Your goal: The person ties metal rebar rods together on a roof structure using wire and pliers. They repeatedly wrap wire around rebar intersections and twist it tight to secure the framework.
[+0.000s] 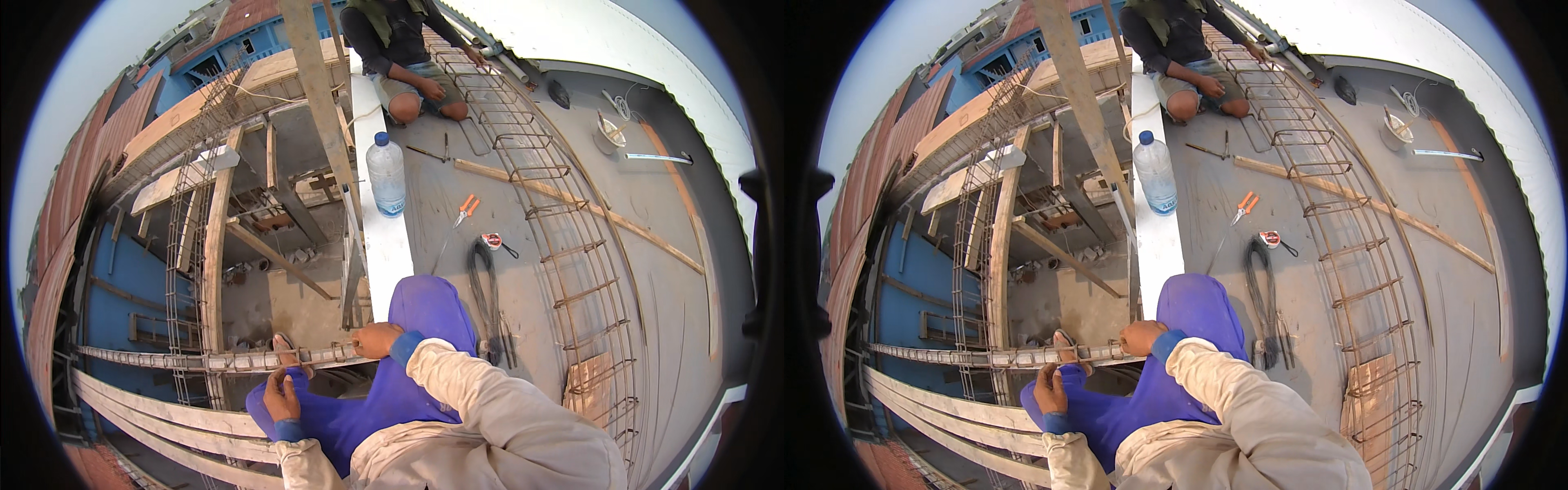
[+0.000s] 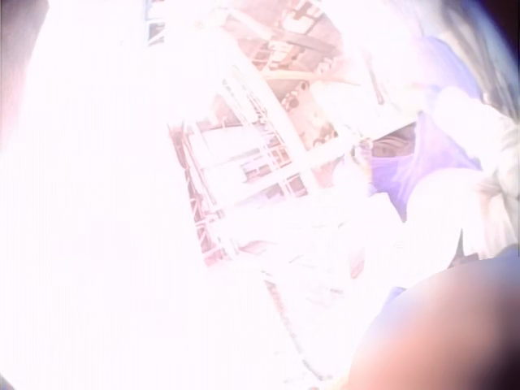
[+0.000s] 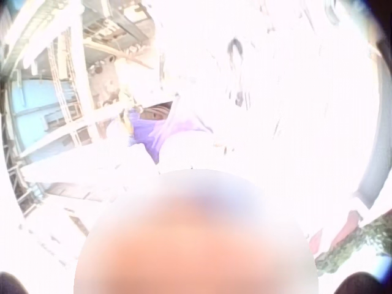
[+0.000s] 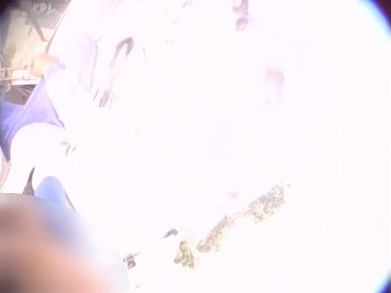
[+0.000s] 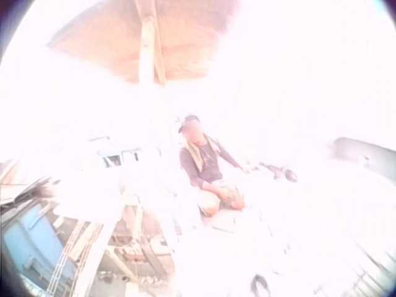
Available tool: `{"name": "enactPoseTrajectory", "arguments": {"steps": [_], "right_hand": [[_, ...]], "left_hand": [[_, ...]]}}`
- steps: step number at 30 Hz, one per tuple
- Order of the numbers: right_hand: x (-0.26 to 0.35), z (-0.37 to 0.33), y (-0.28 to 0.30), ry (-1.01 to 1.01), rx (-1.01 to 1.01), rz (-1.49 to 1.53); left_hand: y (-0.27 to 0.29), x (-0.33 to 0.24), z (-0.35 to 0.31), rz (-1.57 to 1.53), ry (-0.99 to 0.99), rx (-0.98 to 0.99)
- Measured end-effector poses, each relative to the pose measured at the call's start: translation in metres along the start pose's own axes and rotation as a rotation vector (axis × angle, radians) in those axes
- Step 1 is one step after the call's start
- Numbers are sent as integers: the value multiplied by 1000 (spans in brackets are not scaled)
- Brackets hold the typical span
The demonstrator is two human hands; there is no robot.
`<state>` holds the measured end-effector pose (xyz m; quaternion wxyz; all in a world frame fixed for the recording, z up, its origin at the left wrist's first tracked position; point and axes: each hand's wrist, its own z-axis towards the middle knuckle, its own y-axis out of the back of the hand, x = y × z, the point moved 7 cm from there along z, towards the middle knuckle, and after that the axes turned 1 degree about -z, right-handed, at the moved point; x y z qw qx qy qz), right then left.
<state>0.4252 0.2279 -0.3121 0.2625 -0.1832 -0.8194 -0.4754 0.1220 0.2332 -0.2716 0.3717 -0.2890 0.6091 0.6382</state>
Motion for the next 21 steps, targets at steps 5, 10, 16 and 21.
{"name": "enactPoseTrajectory", "arguments": {"steps": [5, 10, 16, 21], "right_hand": [[-5, 8, -10, -20, 70, -57], [-7, 13, -13, 7, 69, -45], [-7, 11, -12, -43, 84, -65], [-10, 17, -19, -61, 104, -128]], "left_hand": [[77, 17, -11, 496, 76, -331], [77, 57, -18, 213, 126, -402], [75, 65, -6, 244, 158, -371], [73, 52, -8, 285, 70, -368]]}}
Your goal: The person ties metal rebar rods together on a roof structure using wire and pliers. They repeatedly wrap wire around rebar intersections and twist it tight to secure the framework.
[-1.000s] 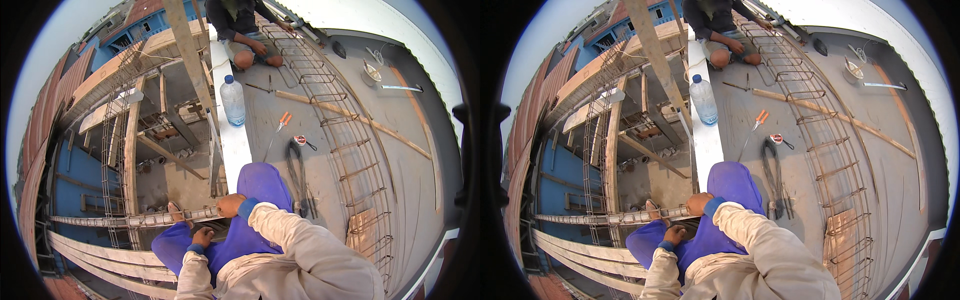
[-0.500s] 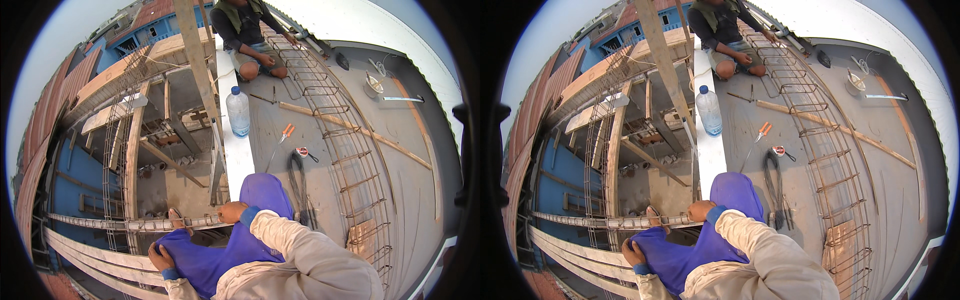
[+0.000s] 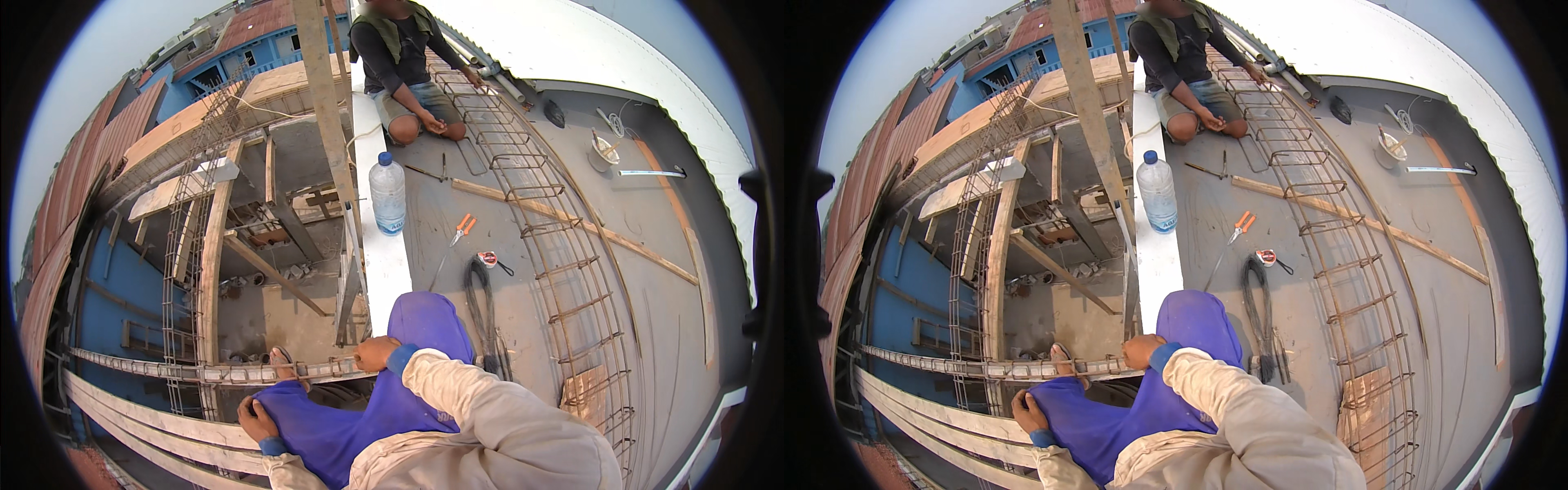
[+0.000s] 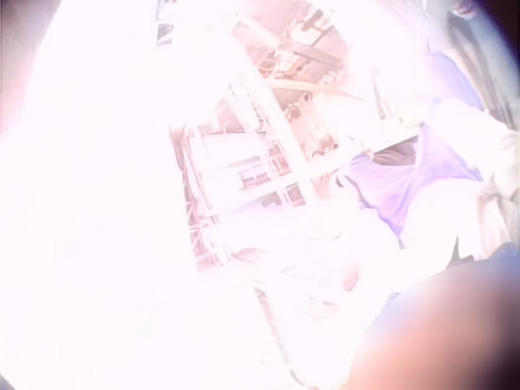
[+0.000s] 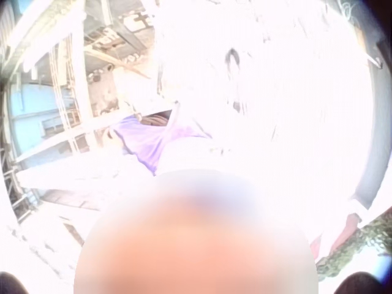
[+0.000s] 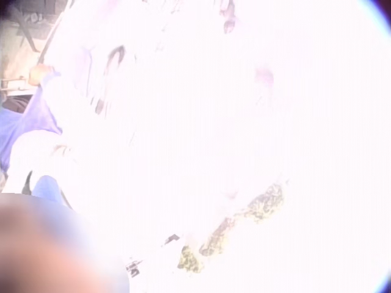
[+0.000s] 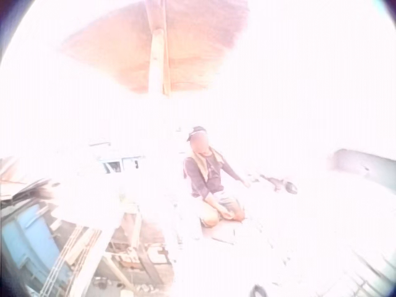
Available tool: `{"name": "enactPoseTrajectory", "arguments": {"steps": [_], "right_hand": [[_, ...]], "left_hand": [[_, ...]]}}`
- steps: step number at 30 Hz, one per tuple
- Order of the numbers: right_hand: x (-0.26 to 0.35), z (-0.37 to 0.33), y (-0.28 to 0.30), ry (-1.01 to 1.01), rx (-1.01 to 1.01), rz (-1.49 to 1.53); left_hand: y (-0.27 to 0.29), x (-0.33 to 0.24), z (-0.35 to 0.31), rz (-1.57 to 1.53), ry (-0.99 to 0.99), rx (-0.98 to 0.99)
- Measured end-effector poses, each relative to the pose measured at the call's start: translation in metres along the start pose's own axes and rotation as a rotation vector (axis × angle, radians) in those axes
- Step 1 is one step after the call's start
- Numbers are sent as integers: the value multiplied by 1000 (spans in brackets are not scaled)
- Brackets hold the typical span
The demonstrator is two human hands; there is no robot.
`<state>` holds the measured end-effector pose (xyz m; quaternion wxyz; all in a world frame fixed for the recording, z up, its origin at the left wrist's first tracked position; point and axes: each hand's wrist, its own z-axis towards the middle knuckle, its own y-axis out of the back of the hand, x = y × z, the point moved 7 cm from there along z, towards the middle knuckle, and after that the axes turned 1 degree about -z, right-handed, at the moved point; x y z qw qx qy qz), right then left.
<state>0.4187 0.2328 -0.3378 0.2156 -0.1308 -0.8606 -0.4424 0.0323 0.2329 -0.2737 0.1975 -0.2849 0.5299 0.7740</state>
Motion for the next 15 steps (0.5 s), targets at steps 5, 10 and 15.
{"name": "enactPoseTrajectory", "arguments": {"steps": [5, 10, 15], "right_hand": [[-3, 9, -11, 46, 25, -35], [-4, 10, -11, 25, 19, -17], [-5, 4, -5, -24, 49, 3]], "left_hand": [[-4, -12, 5, 138, -69, 50], [-12, -5, 12, 206, 60, 57], [-18, 0, 16, 150, 51, 59]]}}
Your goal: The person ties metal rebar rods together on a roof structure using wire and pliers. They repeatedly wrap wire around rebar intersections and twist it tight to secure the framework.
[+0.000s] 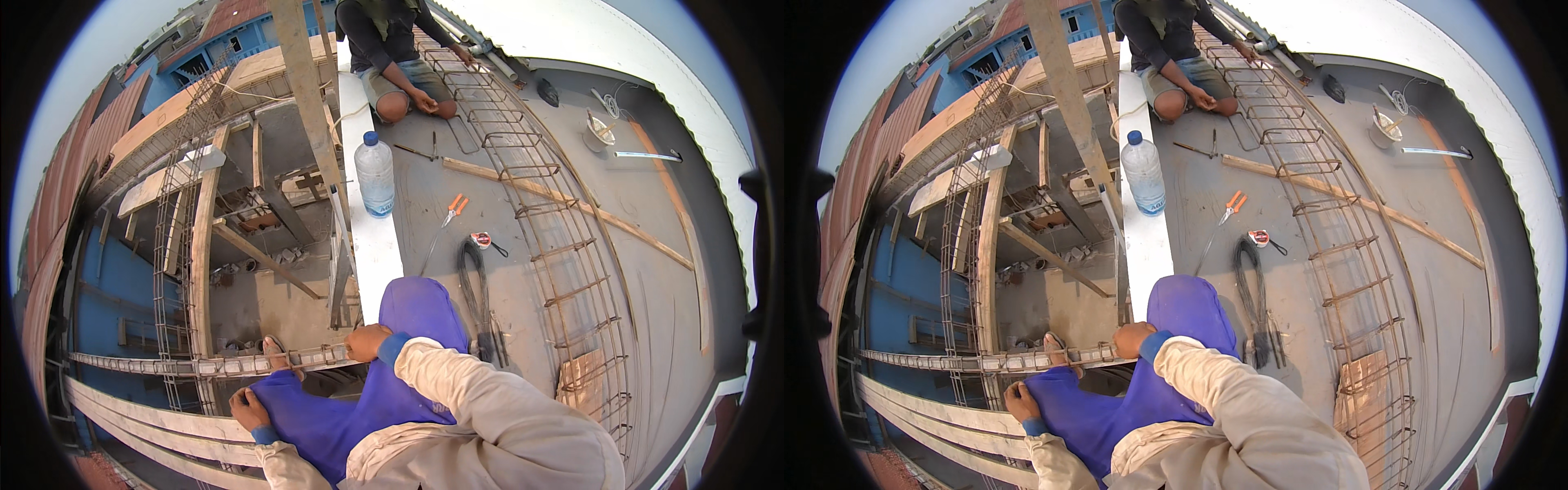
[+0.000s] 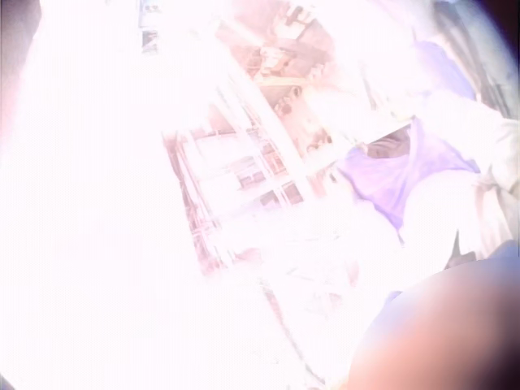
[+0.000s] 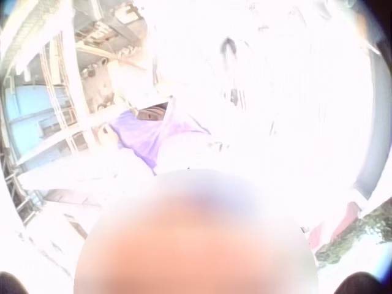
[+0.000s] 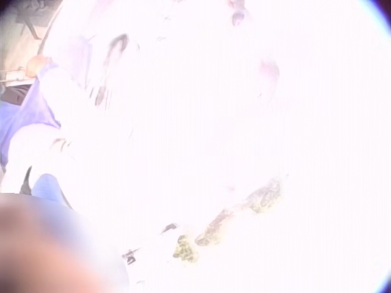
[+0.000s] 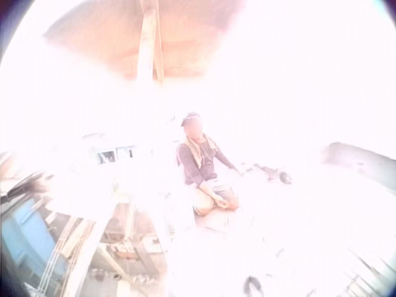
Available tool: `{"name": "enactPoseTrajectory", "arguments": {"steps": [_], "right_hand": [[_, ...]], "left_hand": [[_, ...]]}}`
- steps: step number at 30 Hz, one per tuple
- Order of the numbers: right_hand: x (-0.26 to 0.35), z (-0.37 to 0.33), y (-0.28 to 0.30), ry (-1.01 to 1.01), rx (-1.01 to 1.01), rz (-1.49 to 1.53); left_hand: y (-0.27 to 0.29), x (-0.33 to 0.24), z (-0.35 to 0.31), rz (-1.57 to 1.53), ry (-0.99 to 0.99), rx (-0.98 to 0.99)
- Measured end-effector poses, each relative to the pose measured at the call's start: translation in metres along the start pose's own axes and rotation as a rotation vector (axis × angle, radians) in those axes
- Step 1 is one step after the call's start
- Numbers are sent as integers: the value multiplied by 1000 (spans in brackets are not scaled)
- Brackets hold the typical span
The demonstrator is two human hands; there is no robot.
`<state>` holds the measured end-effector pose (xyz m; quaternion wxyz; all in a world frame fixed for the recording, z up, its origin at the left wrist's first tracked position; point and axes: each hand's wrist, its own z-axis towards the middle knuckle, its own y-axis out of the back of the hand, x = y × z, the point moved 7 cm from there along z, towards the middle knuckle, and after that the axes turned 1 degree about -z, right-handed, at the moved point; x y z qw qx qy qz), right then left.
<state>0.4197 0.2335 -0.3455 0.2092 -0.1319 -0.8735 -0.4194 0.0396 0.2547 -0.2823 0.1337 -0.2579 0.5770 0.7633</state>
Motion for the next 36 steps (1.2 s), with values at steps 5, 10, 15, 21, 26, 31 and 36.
{"name": "enactPoseTrajectory", "arguments": {"steps": [5, 10, 15, 21, 26, 31, 36], "right_hand": [[9, -6, 9, 31, 50, -6], [16, -9, 13, 21, 91, -47], [17, -8, 11, 10, 89, -69], [15, -6, 7, 28, 72, -94], [12, -2, 2, 36, 67, -131], [9, 1, -1, 25, 48, -57], [10, 4, -5, 65, 45, -69]], "left_hand": [[6, -2, -2, 73, 25, -32], [15, -30, -10, 156, 56, -37], [12, -75, -38, 373, -136, 26], [-96, -113, -139, 223, -206, 783], [-164, -112, -196, 242, -185, 1322], [-167, -104, -177, 77, -40, 1143], [-172, -114, -187, 151, -106, 1257]]}}
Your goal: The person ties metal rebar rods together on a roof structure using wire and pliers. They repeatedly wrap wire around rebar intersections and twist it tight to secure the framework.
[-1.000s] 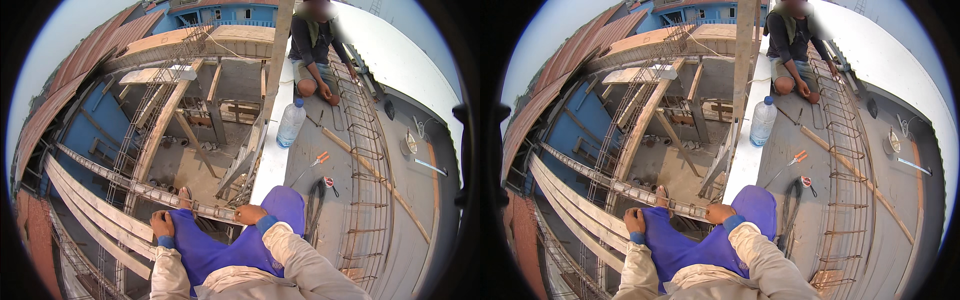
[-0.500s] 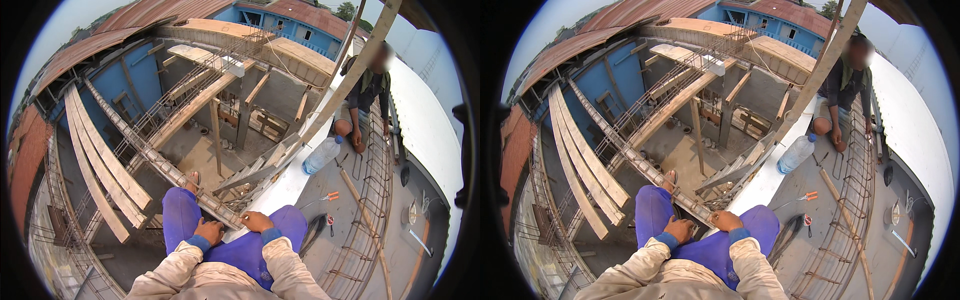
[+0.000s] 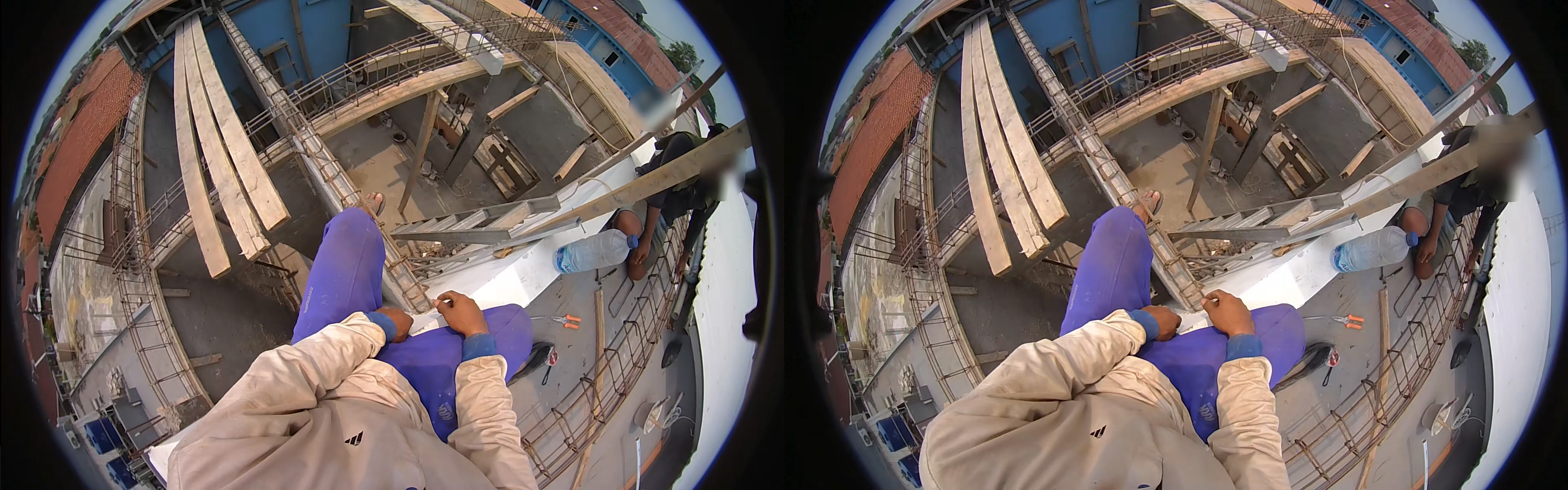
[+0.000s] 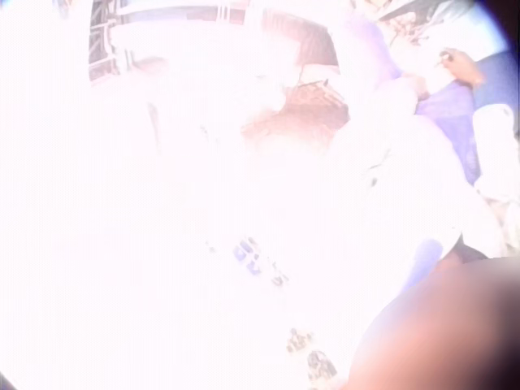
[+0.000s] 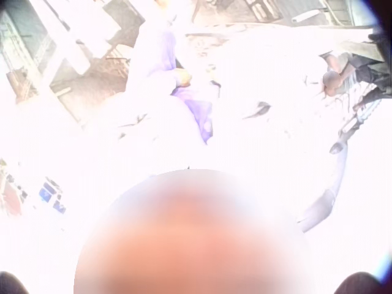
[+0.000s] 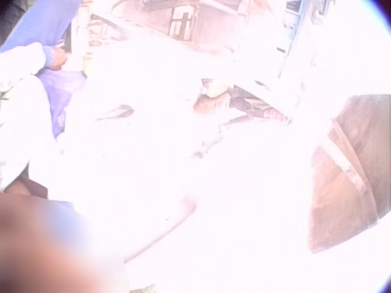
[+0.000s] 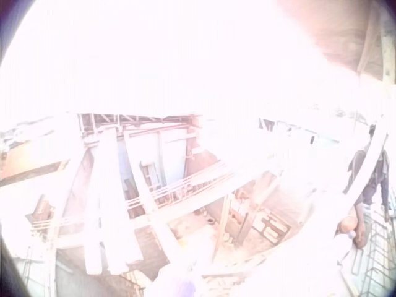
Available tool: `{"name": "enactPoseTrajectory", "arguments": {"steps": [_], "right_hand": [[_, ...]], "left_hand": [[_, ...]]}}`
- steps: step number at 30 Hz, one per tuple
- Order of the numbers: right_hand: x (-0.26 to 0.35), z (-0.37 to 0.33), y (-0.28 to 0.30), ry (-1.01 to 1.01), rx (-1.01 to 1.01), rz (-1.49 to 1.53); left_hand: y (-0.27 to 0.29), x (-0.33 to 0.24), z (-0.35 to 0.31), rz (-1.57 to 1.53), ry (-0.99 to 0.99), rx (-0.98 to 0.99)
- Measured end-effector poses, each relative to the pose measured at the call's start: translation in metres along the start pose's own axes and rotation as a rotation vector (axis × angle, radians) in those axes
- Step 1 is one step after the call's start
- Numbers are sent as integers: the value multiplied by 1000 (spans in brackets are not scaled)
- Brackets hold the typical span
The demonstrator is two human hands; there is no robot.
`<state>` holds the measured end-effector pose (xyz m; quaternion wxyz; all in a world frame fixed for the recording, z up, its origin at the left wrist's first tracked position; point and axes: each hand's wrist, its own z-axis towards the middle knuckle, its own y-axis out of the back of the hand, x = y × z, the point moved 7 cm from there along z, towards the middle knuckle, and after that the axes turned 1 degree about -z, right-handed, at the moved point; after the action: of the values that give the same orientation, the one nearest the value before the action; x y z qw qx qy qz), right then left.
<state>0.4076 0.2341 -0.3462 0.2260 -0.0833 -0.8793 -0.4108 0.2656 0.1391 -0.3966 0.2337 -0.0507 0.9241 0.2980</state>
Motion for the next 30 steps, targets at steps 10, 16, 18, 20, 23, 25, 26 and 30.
{"name": "enactPoseTrajectory", "arguments": {"steps": [10, 16, 18, 20, 23, 25, 26, 30], "right_hand": [[18, -26, 28, 117, -177, 525], [-47, -126, 90, 27, -598, 1015], [-100, -160, 88, -61, -759, 1070], [-160, -190, 49, -224, -892, 1142], [-229, -226, -68, -579, -871, 1266], [-244, -245, -163, -850, -448, 874], [-245, -251, -201, -872, -314, 843], [-236, -264, -267, -853, -142, 844]], "left_hand": [[-10, -28, 17, -28, -26, -92], [-24, -41, 46, 67, 4, -125], [-25, -40, 50, 38, 14, -133], [-23, -40, 49, 32, 7, -119], [-18, -40, 42, 22, 5, -102], [-13, -40, 35, 16, 14, -116], [-12, -40, 32, 35, 18, -107], [-9, -38, 23, -15, -8, -105]]}}
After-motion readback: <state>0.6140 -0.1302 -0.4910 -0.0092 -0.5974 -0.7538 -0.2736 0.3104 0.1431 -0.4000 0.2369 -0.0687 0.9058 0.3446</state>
